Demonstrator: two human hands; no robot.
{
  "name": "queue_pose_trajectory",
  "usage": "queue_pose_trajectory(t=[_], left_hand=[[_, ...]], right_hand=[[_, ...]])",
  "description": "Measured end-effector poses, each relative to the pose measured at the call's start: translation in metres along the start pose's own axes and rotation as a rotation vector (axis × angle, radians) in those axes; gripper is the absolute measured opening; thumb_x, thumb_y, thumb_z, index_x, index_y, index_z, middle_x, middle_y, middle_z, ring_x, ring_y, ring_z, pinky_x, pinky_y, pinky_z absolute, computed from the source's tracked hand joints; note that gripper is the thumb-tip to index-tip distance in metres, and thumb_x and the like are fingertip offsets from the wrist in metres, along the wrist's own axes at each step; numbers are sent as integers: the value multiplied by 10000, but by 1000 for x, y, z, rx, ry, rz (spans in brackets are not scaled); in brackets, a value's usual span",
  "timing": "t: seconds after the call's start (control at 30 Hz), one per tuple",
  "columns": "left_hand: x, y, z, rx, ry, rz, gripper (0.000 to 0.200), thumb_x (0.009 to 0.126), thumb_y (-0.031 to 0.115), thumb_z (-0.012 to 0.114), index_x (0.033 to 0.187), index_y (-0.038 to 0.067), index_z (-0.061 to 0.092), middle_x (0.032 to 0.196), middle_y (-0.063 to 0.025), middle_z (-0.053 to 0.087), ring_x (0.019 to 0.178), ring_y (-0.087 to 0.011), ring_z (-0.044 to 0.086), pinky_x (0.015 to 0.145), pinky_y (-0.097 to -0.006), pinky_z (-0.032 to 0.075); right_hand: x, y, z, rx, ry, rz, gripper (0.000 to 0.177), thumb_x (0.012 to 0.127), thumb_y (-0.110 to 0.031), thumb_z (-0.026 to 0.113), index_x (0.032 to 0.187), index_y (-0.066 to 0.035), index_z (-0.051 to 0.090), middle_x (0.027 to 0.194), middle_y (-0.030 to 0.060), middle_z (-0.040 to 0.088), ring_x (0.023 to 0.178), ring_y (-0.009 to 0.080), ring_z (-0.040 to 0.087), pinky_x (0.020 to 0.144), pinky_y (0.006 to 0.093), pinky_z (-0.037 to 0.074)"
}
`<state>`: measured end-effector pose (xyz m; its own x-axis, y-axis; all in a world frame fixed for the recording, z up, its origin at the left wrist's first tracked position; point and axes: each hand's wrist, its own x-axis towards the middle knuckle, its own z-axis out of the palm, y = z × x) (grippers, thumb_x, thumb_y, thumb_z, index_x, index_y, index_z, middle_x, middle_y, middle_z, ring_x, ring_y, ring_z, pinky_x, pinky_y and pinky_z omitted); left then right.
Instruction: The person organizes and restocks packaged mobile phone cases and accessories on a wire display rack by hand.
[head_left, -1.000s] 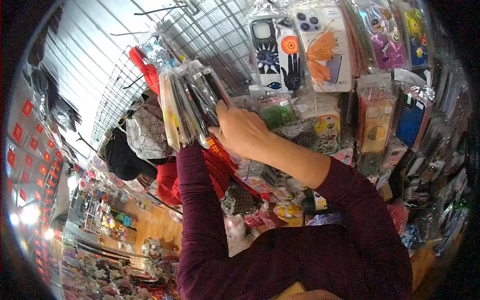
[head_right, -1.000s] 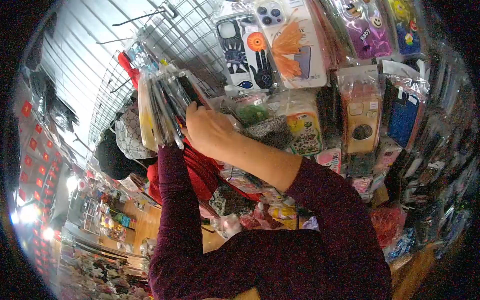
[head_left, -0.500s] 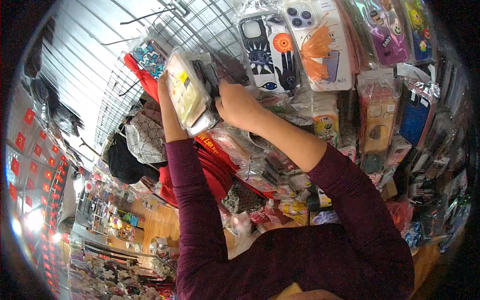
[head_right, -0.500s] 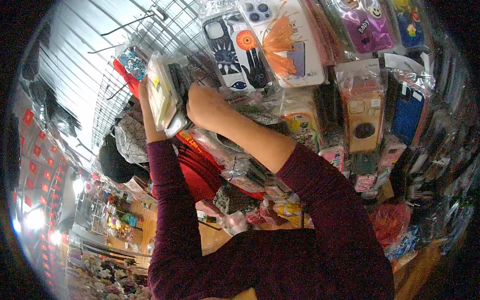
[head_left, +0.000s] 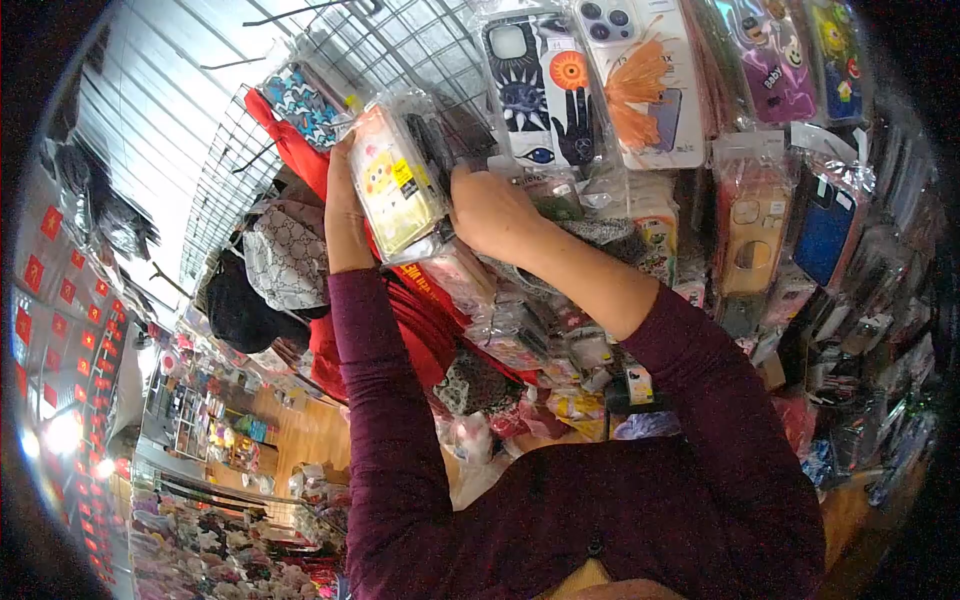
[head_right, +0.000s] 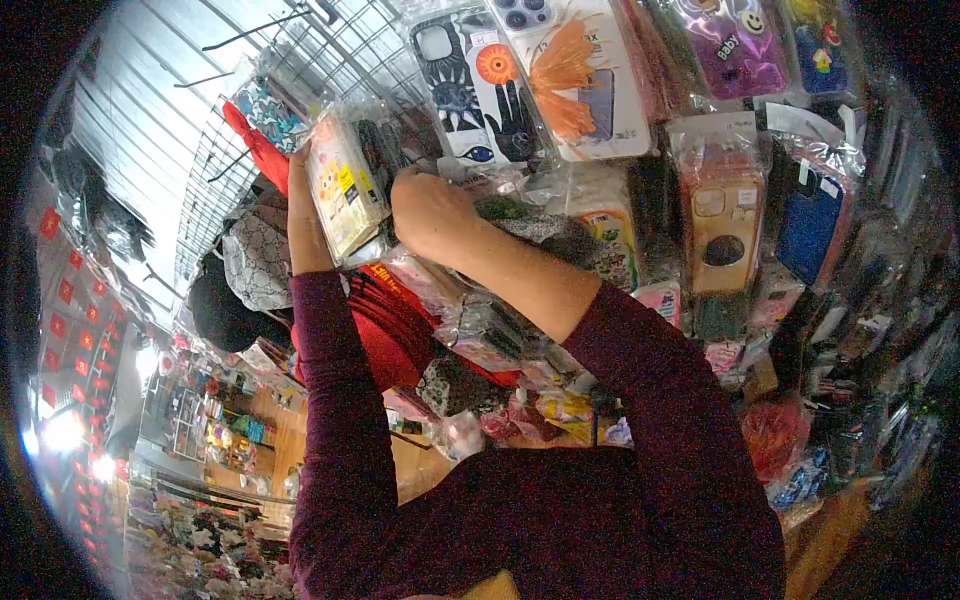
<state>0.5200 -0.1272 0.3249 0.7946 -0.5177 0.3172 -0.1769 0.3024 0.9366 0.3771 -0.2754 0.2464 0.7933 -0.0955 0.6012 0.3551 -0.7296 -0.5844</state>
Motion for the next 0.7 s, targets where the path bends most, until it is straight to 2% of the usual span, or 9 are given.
queue_pose_trajectory(t=[0.1, 0.17, 0.23, 0.3, 0.63, 0.7], left_hand=[[-18, -2, 14, 7, -14, -31, 492, 825, 378, 359, 1118, 0, 475, 984, -146, 590, 806, -248, 609, 744, -342, 499], [-21, -11, 4, 116, 56, -70, 515, 813, 397, 357, 1117, 1, 482, 983, -148, 593, 810, -248, 609, 744, -346, 499], [-28, -20, -5, 46, 52, -87, 502, 809, 383, 364, 1120, 7, 482, 974, -145, 596, 803, -249, 610, 737, -348, 501], [-24, -31, -14, -110, -34, -50, 474, 807, 356, 384, 1112, 10, 488, 972, -141, 598, 788, -241, 614, 719, -342, 507], [-45, -18, 3, -126, -55, 37, 456, 804, 341, 402, 1104, 10, 496, 972, -139, 599, 778, -230, 617, 704, -335, 511], [-45, -16, 4, -145, -43, -4, 455, 802, 337, 418, 1105, 7, 495, 977, -140, 598, 776, -220, 619, 698, -330, 513]], right_hand=[[-13, -4, -3, -71, 1, -33, 294, 717, -29, 468, 955, 143, 461, 801, 289, 571, 747, 385, 595, 646, 431, 491], [-25, -3, 0, -95, 21, -62, 303, 718, -26, 466, 966, 146, 453, 808, 284, 569, 737, 383, 596, 643, 426, 493], [-28, -2, 2, -117, 46, -84, 312, 718, -23, 465, 977, 149, 445, 816, 279, 566, 727, 381, 596, 641, 422, 495], [-29, -3, 3, -95, -12, -19, 363, 759, -149, 550, 984, 108, 425, 880, 273, 533, 788, 417, 555, 682, 452, 460], [-37, -9, -8, -89, -54, -68, 462, 764, -178, 566, 1088, 102, 394, 896, 258, 533, 781, 401, 561, 672, 449, 463], [-39, -8, -6, -116, -67, -84, 478, 762, -181, 565, 1108, 95, 384, 909, 252, 532, 773, 395, 564, 662, 449, 465]])
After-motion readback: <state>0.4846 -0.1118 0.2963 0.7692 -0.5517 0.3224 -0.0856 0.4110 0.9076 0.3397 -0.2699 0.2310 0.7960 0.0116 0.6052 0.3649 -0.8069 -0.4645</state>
